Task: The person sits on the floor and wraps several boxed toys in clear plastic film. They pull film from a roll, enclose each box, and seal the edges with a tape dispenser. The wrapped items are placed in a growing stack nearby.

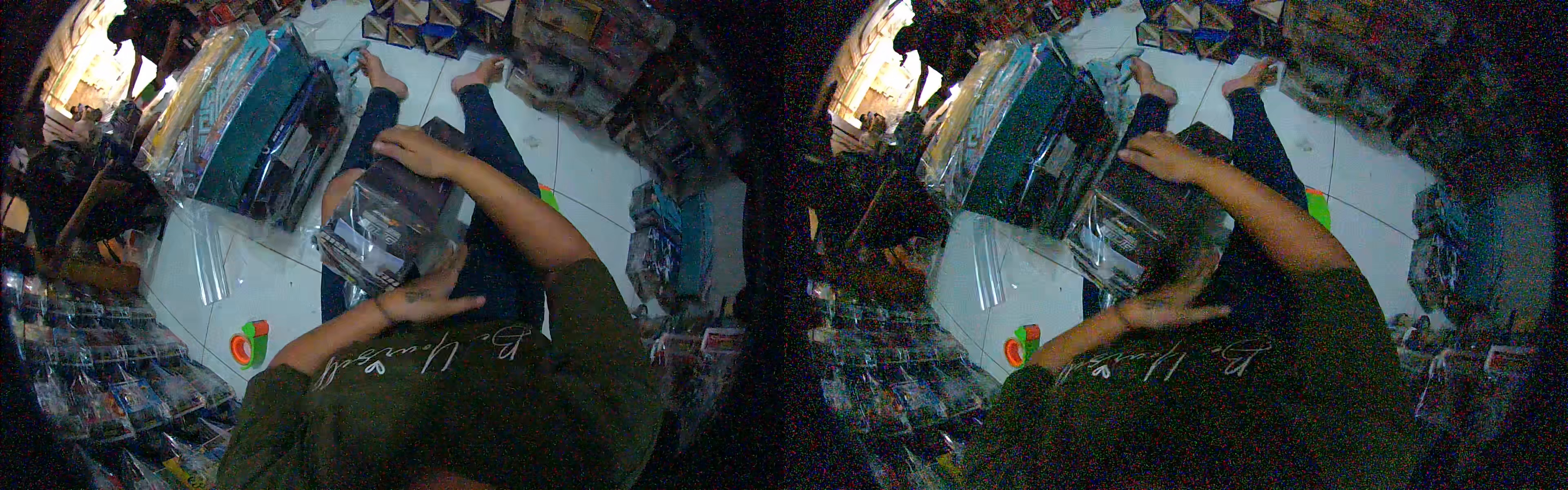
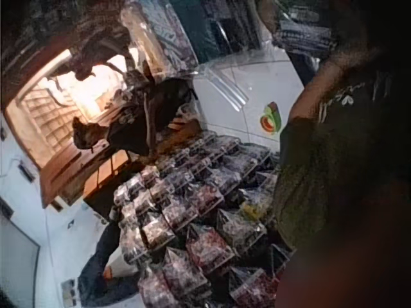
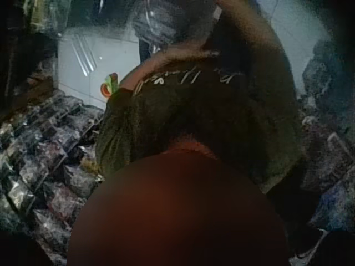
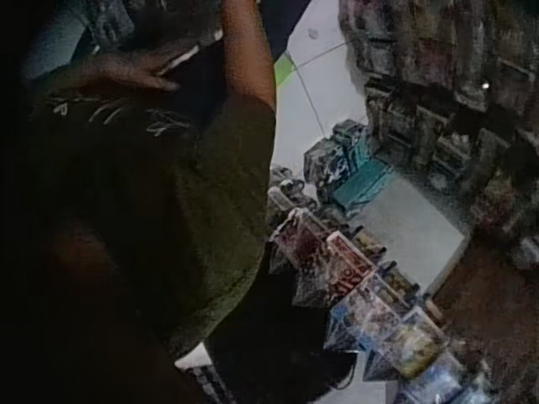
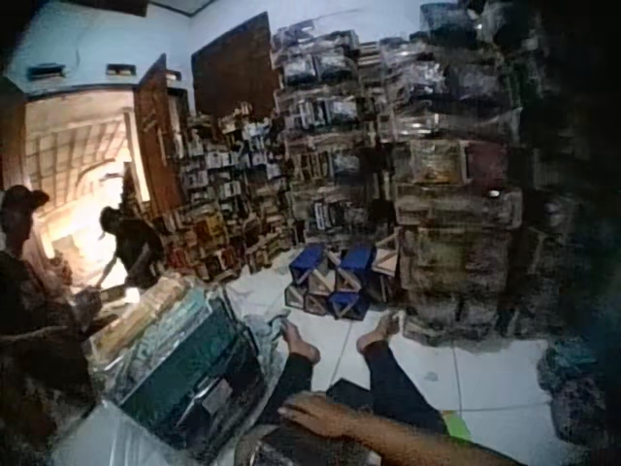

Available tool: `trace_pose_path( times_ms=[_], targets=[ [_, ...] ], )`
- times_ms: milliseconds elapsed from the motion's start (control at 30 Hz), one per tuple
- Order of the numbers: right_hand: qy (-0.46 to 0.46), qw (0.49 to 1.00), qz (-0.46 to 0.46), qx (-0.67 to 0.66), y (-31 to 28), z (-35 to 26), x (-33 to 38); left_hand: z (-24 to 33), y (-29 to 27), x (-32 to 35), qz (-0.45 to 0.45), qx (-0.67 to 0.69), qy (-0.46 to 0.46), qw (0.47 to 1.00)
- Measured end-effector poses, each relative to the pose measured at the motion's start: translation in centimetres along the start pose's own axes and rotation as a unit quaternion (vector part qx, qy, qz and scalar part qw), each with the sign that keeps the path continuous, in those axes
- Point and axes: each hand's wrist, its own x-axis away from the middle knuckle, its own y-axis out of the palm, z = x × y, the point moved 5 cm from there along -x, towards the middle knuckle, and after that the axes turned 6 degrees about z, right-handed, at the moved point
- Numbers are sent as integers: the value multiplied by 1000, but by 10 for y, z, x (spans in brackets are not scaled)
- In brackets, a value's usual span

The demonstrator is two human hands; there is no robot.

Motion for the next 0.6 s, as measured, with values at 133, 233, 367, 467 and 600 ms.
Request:
trace_pose_path(
  times_ms=[133,233,367,467,600],
  targets=[
    [-185,974,110,-68,-12,-58,88,24,-84,127,-164,181,329,912],
    [-166,982,50,73,11,-21,121,-13,-154,134,69,293,248,921],
    [47,988,126,-78,-5,133,70,-64,-180,62,266,328,128,898],
    [210,954,212,-27,-24,170,57,-80,-161,-4,178,242,56,952],
    [299,718,505,-375,-3,63,121,-76,-144,-26,130,228,5,965]
  ],
)
